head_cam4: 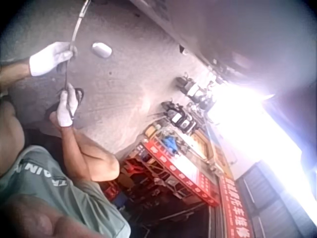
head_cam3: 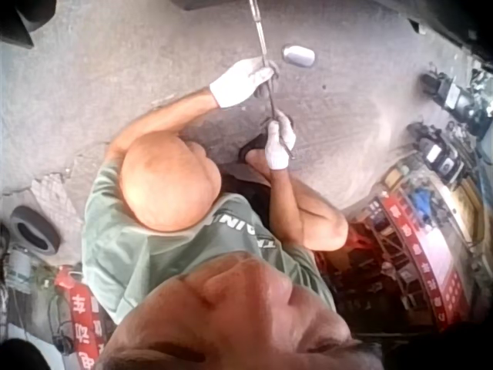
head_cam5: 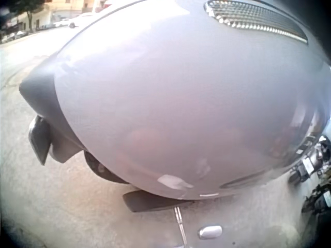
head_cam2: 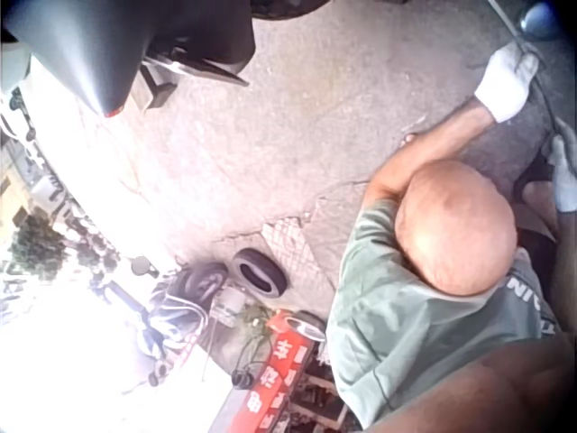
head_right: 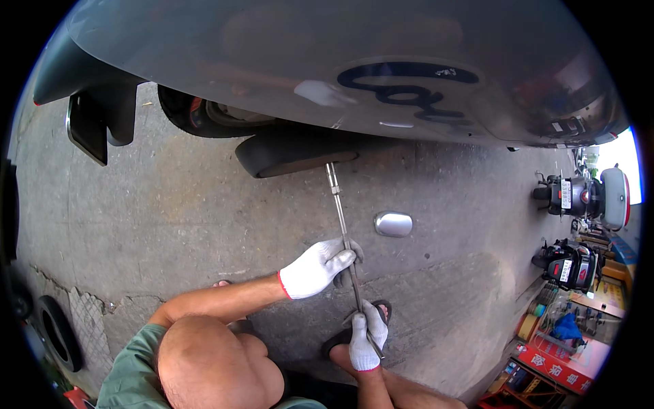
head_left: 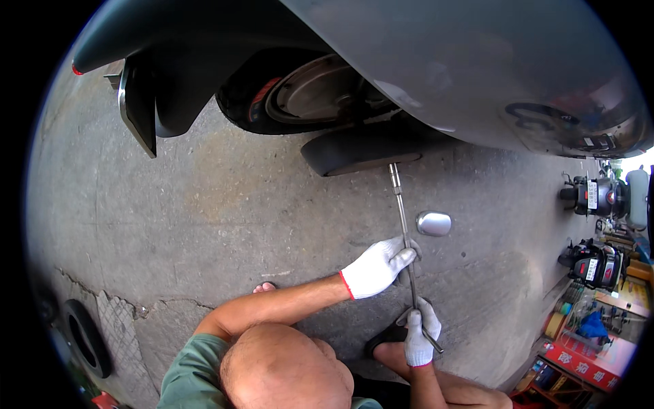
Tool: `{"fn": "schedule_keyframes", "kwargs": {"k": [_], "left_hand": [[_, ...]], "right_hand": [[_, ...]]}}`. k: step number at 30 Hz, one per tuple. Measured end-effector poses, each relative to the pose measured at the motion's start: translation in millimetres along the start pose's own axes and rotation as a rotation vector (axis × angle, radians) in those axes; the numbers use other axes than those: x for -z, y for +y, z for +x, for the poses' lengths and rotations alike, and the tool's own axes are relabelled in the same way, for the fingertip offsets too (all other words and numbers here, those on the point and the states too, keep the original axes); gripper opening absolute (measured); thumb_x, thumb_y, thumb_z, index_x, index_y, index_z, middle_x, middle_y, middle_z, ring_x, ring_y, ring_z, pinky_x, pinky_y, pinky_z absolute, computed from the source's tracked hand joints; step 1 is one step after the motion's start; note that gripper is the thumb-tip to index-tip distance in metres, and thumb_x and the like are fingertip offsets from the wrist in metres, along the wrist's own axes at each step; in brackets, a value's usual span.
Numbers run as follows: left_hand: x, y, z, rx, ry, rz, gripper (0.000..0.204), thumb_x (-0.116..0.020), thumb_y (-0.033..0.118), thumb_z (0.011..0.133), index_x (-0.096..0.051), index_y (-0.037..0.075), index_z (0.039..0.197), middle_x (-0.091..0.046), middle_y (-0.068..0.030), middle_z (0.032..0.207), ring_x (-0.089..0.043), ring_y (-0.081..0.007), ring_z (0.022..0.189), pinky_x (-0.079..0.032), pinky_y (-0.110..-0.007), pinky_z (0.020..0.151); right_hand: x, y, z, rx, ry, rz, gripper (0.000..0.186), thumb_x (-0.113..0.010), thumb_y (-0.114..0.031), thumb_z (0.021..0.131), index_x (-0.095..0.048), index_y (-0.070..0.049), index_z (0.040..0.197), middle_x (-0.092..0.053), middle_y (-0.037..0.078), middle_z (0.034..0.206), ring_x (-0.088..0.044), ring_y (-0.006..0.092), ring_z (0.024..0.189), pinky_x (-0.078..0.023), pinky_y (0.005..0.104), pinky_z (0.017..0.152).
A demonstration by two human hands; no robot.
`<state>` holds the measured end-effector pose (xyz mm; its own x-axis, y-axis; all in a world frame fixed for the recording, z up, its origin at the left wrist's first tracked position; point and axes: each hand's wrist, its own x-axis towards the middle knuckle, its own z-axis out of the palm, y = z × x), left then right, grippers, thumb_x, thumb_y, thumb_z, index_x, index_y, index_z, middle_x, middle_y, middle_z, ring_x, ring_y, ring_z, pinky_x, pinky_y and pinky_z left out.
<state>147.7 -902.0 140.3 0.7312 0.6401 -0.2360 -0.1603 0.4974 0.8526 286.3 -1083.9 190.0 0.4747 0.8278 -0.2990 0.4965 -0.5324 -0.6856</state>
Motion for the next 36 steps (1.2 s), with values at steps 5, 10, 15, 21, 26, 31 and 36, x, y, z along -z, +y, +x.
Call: {"fn": "schedule_keyframes", "kwargs": {"k": [5, 10, 15, 21, 26, 31, 36], "left_hand": [[-0.7, 2.0, 3.2, 0.028, -0.022, -0.043, 0.032, -0.043, 0.033, 0.107, -0.057, 0.005, 0.113, -0.060, -0.0018, 0.086, -0.059, -0.0093, 0.069, -0.049, -0.026, 0.063], [-2.4, -3.9, 6.8, -0.018, 0.025, -0.035, 0.031, -0.044, 0.033, 0.107, -0.056, 0.006, 0.113, -0.058, -0.0005, 0.083, -0.057, -0.0085, 0.068, -0.048, -0.026, 0.062], [-5.3, -2.5, 9.1, -0.045, 0.045, 0.002, 0.026, -0.046, 0.030, 0.106, -0.058, 0.006, 0.109, -0.057, -0.0003, 0.084, -0.055, -0.0080, 0.070, -0.046, -0.026, 0.063], [-6.6, -6.2, 12.0, 0.003, 0.052, 0.038, 0.021, -0.049, 0.025, 0.106, -0.058, 0.006, 0.107, -0.056, -0.0006, 0.084, -0.054, -0.0083, 0.072, -0.047, -0.028, 0.066], [-6.6, -7.5, 11.9, -0.009, 0.070, 0.077, 0.022, -0.050, 0.027, 0.105, -0.057, 0.006, 0.105, -0.056, -0.0004, 0.083, -0.054, -0.0086, 0.071, -0.047, -0.028, 0.064], [-7.3, -8.0, 11.7, -0.024, 0.074, 0.094, 0.023, -0.050, 0.028, 0.105, -0.057, 0.006, 0.105, -0.056, -0.0005, 0.083, -0.054, -0.0090, 0.069, -0.048, -0.029, 0.063], [-6.7, -6.8, 9.7, -0.051, 0.082, 0.102, 0.023, -0.049, 0.028, 0.105, -0.057, 0.006, 0.106, -0.055, -0.0010, 0.082, -0.053, -0.0090, 0.069, -0.048, -0.029, 0.064]], "right_hand": [[-14.1, -4.3, -1.2, 0.358, 0.167, -0.271, 0.033, -0.057, 0.004, 0.085, -0.061, 0.005, 0.118, -0.064, 0.020, 0.103, -0.061, 0.0380, 0.093, -0.047, 0.0448, 0.092], [-19.6, -5.9, 9.9, 0.479, 0.249, -0.313, 0.031, -0.054, 0.005, 0.086, -0.059, 0.006, 0.116, -0.064, 0.022, 0.097, -0.059, 0.0402, 0.085, -0.047, 0.0472, 0.084], [-22.9, -1.3, 12.5, 0.302, 0.276, -0.182, 0.022, -0.052, -0.003, 0.091, -0.063, 0.007, 0.107, -0.060, 0.016, 0.079, -0.056, 0.0298, 0.071, -0.045, 0.0412, 0.068], [-22.5, 3.7, 12.1, -0.108, 0.199, 0.482, 0.022, -0.052, -0.015, 0.099, -0.062, 0.005, 0.101, -0.045, -0.001, 0.064, -0.042, 0.0085, 0.055, -0.034, 0.0274, 0.051], [-21.3, -15.3, 16.1, -0.200, 0.078, 0.807, 0.024, -0.050, -0.019, 0.102, -0.058, -0.002, 0.087, -0.037, -0.004, 0.060, -0.035, 0.0063, 0.052, -0.031, 0.0252, 0.051], [-19.7, -14.5, 18.1, -0.238, -0.033, 0.970, 0.031, -0.049, -0.020, 0.102, -0.048, -0.009, 0.074, -0.033, -0.003, 0.057, -0.032, 0.0093, 0.050, -0.034, 0.0290, 0.054], [-18.5, -21.4, 17.5, -0.339, -0.136, 1.123, 0.034, -0.052, -0.024, 0.102, -0.044, -0.012, 0.071, -0.029, -0.003, 0.056, -0.030, 0.0129, 0.050, -0.037, 0.0323, 0.060]]}}
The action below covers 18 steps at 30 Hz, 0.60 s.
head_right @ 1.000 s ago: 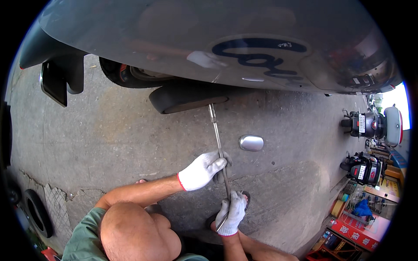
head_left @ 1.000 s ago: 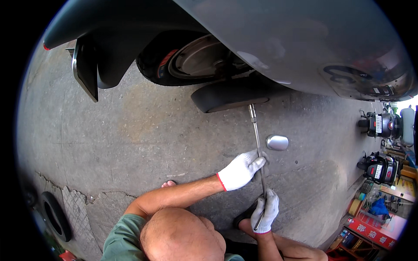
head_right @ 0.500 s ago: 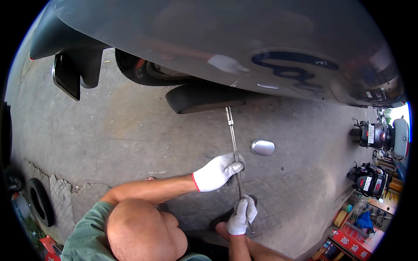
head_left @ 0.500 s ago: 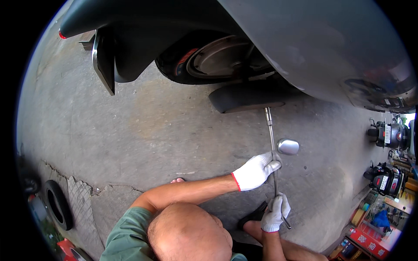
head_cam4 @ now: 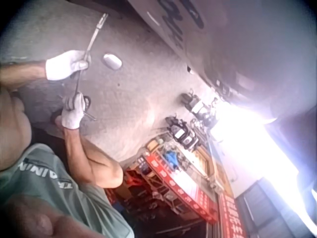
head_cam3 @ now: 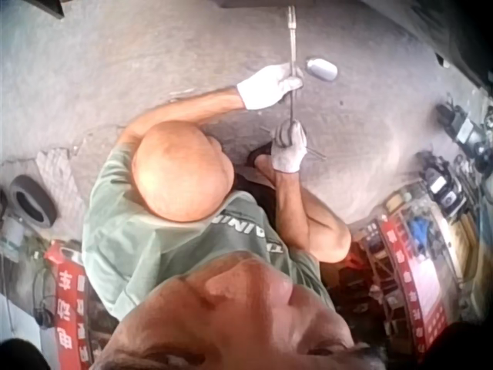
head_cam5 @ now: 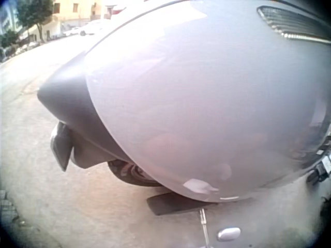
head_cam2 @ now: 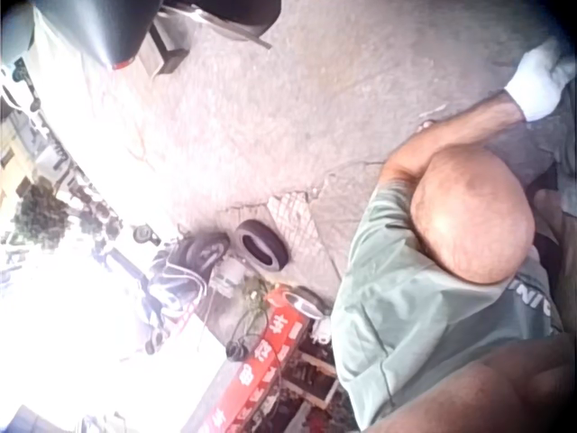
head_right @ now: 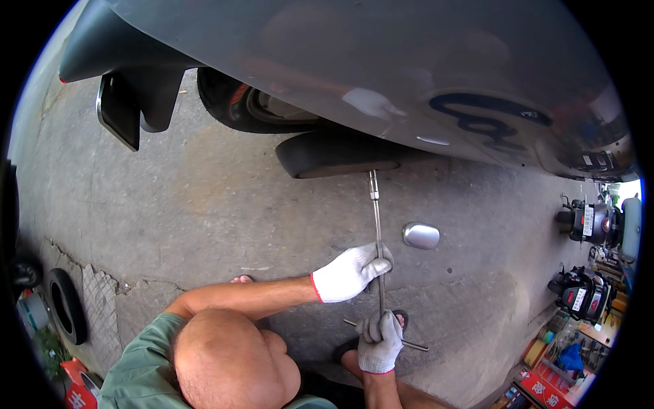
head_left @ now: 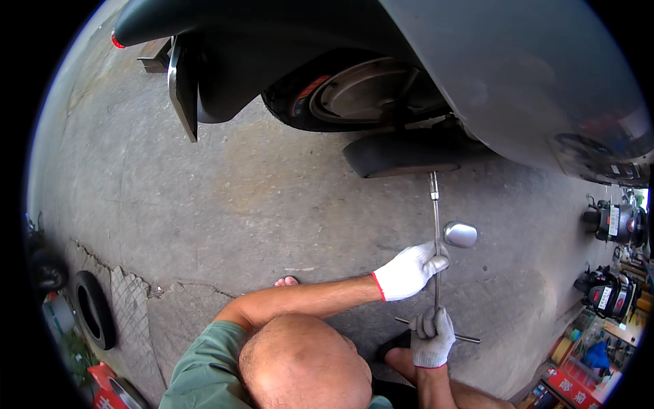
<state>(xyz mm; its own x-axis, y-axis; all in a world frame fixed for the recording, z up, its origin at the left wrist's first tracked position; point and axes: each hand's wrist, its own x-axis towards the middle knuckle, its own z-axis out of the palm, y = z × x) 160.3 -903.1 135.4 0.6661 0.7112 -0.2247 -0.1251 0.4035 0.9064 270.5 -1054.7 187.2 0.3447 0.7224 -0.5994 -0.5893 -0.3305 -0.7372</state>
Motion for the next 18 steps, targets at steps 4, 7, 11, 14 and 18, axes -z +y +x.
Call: {"fn": "schedule_keyframes", "kwargs": {"k": [4, 7, 11, 14, 18], "left_hand": [[2.2, 0.7, -2.5, 0.044, 0.016, -0.015, 0.024, -0.052, 0.025, 0.103, -0.058, 0.003, 0.105, -0.061, -0.0175, 0.085, -0.059, -0.0277, 0.080, -0.048, -0.041, 0.078], [3.7, 0.1, -3.4, 0.023, 0.015, 0.058, 0.024, -0.051, 0.026, 0.103, -0.058, 0.003, 0.105, -0.061, -0.0142, 0.085, -0.059, -0.0248, 0.078, -0.049, -0.039, 0.076], [11.2, -18.5, -7.2, 0.018, 0.005, 0.197, 0.026, -0.051, 0.028, 0.103, -0.059, 0.004, 0.106, -0.063, -0.0160, 0.088, -0.061, -0.0289, 0.081, -0.049, -0.041, 0.077], [24.6, -43.8, -18.8, 0.119, 0.004, 0.301, 0.028, -0.053, 0.029, 0.101, -0.063, 0.004, 0.108, -0.067, -0.0216, 0.091, -0.066, -0.0372, 0.087, -0.050, -0.045, 0.080], [53.5, -69.2, -26.9, 0.233, 0.180, 0.545, 0.031, -0.051, 0.033, 0.100, -0.061, 0.004, 0.106, -0.067, -0.0265, 0.086, -0.064, -0.0467, 0.086, -0.050, -0.054, 0.076]], "right_hand": [[-1.5, 2.3, -1.9, -0.058, 0.011, 0.052, 0.034, -0.053, -0.024, 0.102, -0.044, -0.012, 0.072, -0.028, -0.003, 0.057, -0.030, 0.0127, 0.051, -0.039, 0.0334, 0.064], [10.5, 12.5, 1.1, -0.064, 0.077, 0.004, 0.030, -0.053, -0.028, 0.102, -0.050, -0.010, 0.078, -0.033, -0.003, 0.058, -0.034, 0.0123, 0.053, -0.039, 0.0323, 0.063], [18.9, 37.4, -7.9, 0.133, 0.091, -0.795, 0.019, -0.051, -0.016, 0.100, -0.058, 0.000, 0.106, -0.060, 0.006, 0.083, -0.056, 0.0163, 0.079, -0.047, 0.0320, 0.075], [32.3, 56.7, -8.8, 0.335, -0.264, -1.475, 0.047, -0.063, -0.005, 0.085, -0.051, 0.000, 0.130, -0.063, 0.022, 0.109, -0.061, 0.0394, 0.102, -0.049, 0.0452, 0.092], [68.0, 58.6, 55.0, 0.305, -0.025, -1.543, 0.053, -0.065, -0.003, 0.080, -0.051, -0.002, 0.132, -0.061, 0.026, 0.116, -0.058, 0.0457, 0.109, -0.048, 0.0476, 0.098]]}}
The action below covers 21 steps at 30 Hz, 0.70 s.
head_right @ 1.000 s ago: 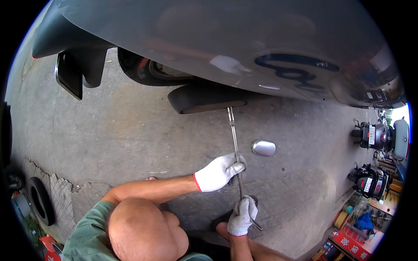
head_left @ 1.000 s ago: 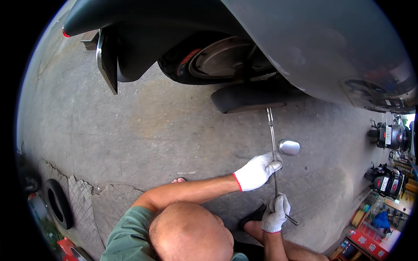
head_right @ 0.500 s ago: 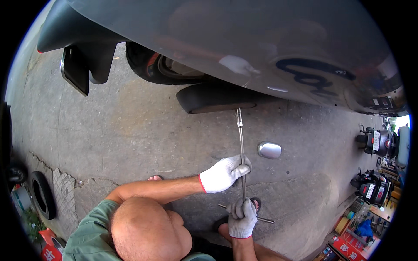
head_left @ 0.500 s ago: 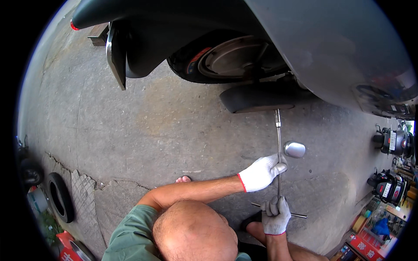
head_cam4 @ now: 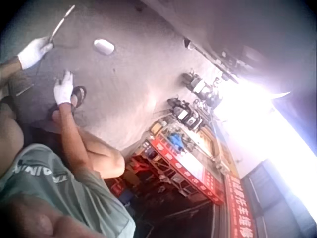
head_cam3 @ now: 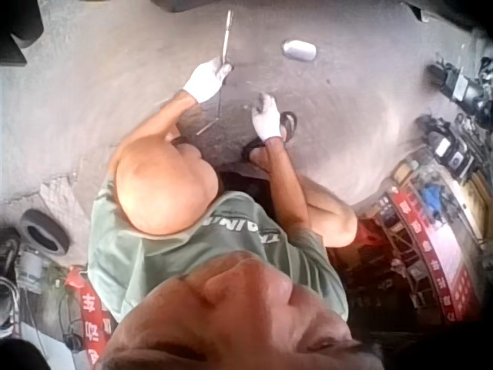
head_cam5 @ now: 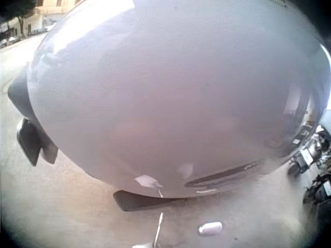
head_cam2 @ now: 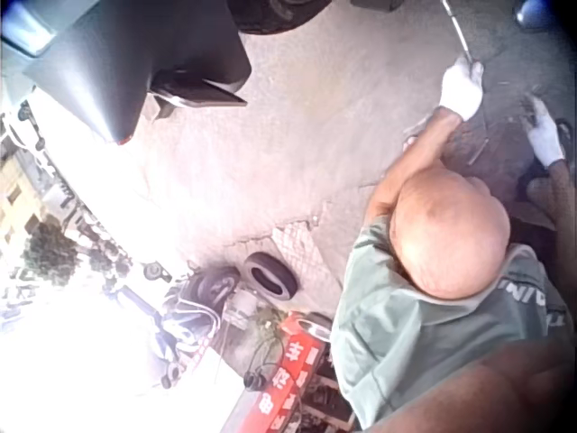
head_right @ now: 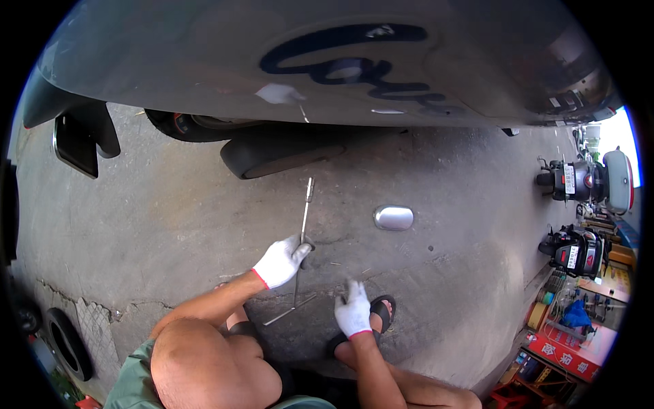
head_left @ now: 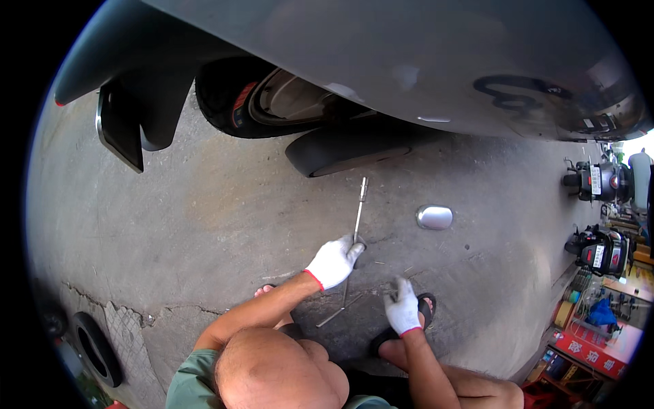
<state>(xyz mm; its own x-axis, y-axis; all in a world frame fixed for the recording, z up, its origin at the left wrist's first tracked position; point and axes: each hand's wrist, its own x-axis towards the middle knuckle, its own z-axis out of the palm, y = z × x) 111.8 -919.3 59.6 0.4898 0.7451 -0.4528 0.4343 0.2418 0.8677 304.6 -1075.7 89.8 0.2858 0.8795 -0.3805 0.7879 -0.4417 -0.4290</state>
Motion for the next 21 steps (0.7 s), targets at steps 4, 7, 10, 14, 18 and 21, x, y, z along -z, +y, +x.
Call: {"fn": "schedule_keyframes", "kwargs": {"k": [4, 7, 10, 14, 18, 21], "left_hand": [[29.5, -11.2, 8.9, 0.065, 0.044, 0.263, 0.032, -0.053, 0.035, 0.098, -0.062, 0.004, 0.101, -0.067, -0.0274, 0.085, -0.065, -0.0481, 0.083, -0.051, -0.057, 0.075], [52.6, -3.1, 18.4, 0.071, -0.042, 0.469, 0.031, -0.055, 0.034, 0.096, -0.066, 0.007, 0.109, -0.069, -0.0247, 0.093, -0.065, -0.0451, 0.090, -0.051, -0.054, 0.080], [69.9, -15.9, 30.9, 0.050, -0.147, 0.604, 0.035, -0.055, 0.036, 0.096, -0.065, 0.005, 0.107, -0.069, -0.0250, 0.093, -0.067, -0.0443, 0.092, -0.052, -0.053, 0.081], [92.9, -31.6, 30.4, 0.017, -0.069, 0.676, 0.033, -0.060, 0.032, 0.093, -0.064, 0.005, 0.111, -0.070, -0.0245, 0.093, -0.067, -0.0448, 0.090, -0.052, -0.053, 0.081], [121.1, -38.4, 26.0, -0.077, 0.000, 0.687, 0.040, -0.064, 0.025, 0.088, -0.062, 0.007, 0.123, -0.067, -0.0226, 0.105, -0.064, -0.0419, 0.098, -0.052, -0.049, 0.085], [132.1, -23.9, 26.2, -0.051, 0.041, 0.717, 0.040, -0.064, 0.023, 0.088, -0.063, 0.007, 0.124, -0.064, -0.0192, 0.112, -0.064, -0.0388, 0.103, -0.052, -0.046, 0.089]], "right_hand": [[23.4, 64.3, 100.6, -0.247, 0.300, -0.264, 0.058, -0.069, -0.009, 0.080, -0.050, -0.004, 0.135, -0.056, 0.025, 0.129, -0.057, 0.0417, 0.118, -0.048, 0.0460, 0.100], [57.1, 94.7, 161.6, -0.188, 0.192, -0.485, 0.080, -0.069, -0.008, 0.076, -0.036, -0.009, 0.149, -0.035, 0.021, 0.153, -0.042, 0.0398, 0.135, -0.040, 0.0443, 0.111], [73.5, 106.1, 205.1, -0.152, -0.048, -0.620, 0.089, -0.072, -0.011, 0.076, -0.028, -0.010, 0.154, -0.027, 0.018, 0.160, -0.032, 0.0354, 0.145, -0.036, 0.0462, 0.115], [71.7, 103.4, 219.6, -0.105, -0.133, -0.660, 0.094, -0.077, -0.018, 0.076, -0.026, -0.010, 0.154, -0.029, 0.017, 0.157, -0.033, 0.0358, 0.144, -0.037, 0.0459, 0.114], [68.6, 100.6, 211.2, -0.114, -0.102, -0.682, 0.096, -0.083, -0.026, 0.071, -0.031, -0.007, 0.150, -0.039, 0.020, 0.146, -0.040, 0.0397, 0.135, -0.040, 0.0441, 0.110], [64.4, 108.9, 197.6, -0.148, -0.066, -0.635, 0.096, -0.085, -0.030, 0.068, -0.035, -0.003, 0.145, -0.042, 0.022, 0.139, -0.042, 0.0406, 0.130, -0.041, 0.0435, 0.108]]}}
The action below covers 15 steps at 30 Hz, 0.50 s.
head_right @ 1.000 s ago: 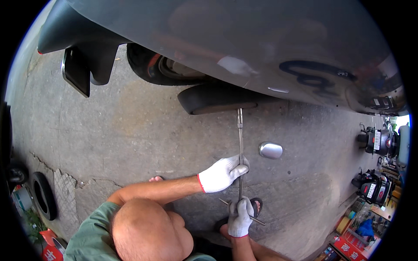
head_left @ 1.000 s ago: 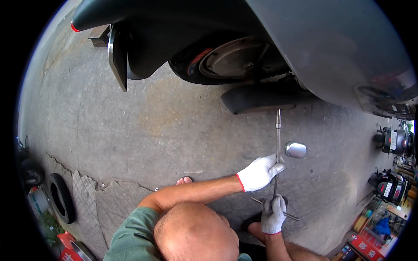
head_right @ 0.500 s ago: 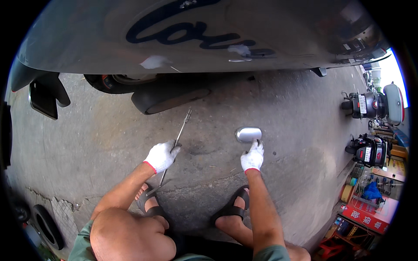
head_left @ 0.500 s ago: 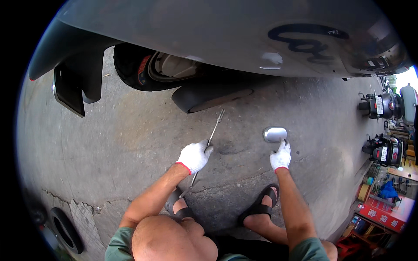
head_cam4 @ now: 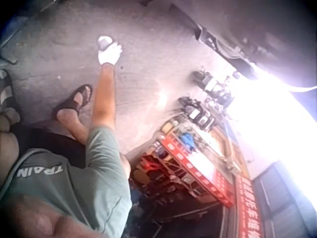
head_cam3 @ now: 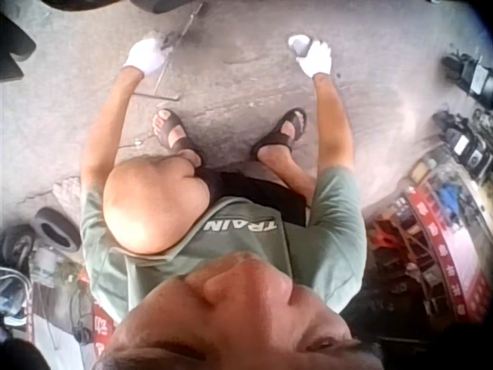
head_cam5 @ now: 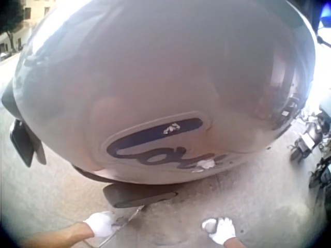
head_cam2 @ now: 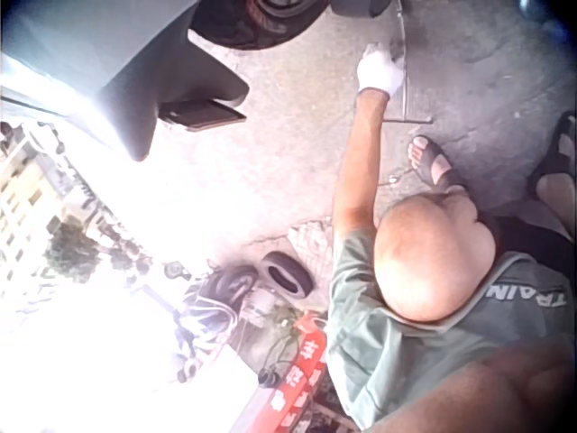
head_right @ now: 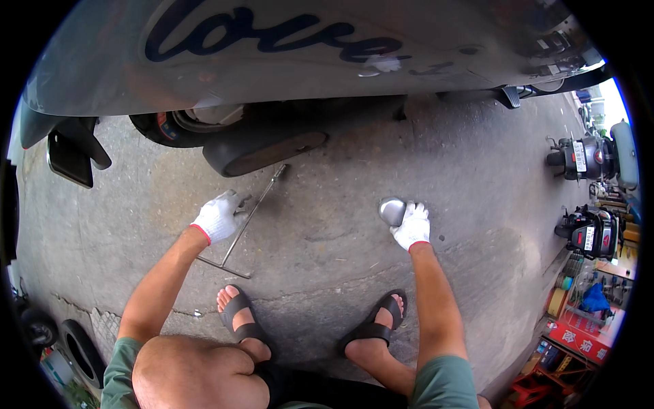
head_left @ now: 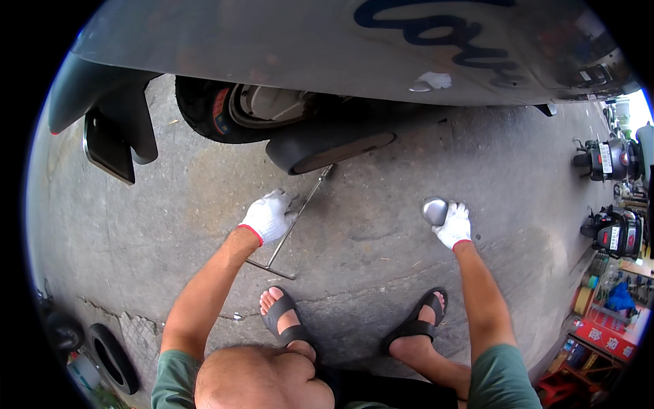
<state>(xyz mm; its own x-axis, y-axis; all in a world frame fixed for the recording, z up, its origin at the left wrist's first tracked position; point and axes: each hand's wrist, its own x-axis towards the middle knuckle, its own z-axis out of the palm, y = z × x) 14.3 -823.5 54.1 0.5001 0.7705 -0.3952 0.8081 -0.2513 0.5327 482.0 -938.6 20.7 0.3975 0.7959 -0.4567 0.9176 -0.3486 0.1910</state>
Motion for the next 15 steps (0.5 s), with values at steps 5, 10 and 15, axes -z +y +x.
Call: {"fn": "schedule_keyframes", "kwargs": {"k": [5, 10, 15], "left_hand": [[13.8, 45.1, -7.3, -0.030, 0.039, -0.345, 0.039, -0.061, 0.022, 0.090, -0.063, 0.005, 0.126, -0.065, -0.0187, 0.111, -0.065, -0.0349, 0.102, -0.052, -0.041, 0.090], [-32.4, 77.4, -8.3, -0.040, -0.111, -0.645, 0.049, -0.059, 0.022, 0.095, -0.051, 0.001, 0.139, -0.068, -0.0136, 0.112, -0.066, -0.0222, 0.102, -0.052, -0.034, 0.089], [-34.1, 93.8, -15.7, 0.122, -0.253, -1.038, 0.054, -0.062, 0.027, 0.098, -0.045, -0.004, 0.140, -0.067, -0.0135, 0.107, -0.065, -0.0167, 0.089, -0.053, -0.030, 0.075]], "right_hand": [[5.3, 11.2, -27.3, -0.091, -0.074, 0.706, 0.072, -0.081, -0.017, 0.076, -0.047, 0.006, 0.135, -0.056, 0.025, 0.131, -0.056, 0.0350, 0.122, -0.046, 0.0407, 0.103], [14.7, -23.1, -58.5, 0.013, -0.595, 1.739, 0.070, -0.074, -0.007, 0.084, -0.041, 0.013, 0.142, -0.057, 0.020, 0.134, -0.057, 0.0279, 0.123, -0.045, 0.0358, 0.104], [54.7, -85.8, -82.4, 0.299, -0.733, 1.591, 0.069, -0.072, -0.013, 0.086, -0.041, 0.012, 0.142, -0.053, 0.022, 0.140, -0.051, 0.0299, 0.130, -0.038, 0.0383, 0.112]]}}
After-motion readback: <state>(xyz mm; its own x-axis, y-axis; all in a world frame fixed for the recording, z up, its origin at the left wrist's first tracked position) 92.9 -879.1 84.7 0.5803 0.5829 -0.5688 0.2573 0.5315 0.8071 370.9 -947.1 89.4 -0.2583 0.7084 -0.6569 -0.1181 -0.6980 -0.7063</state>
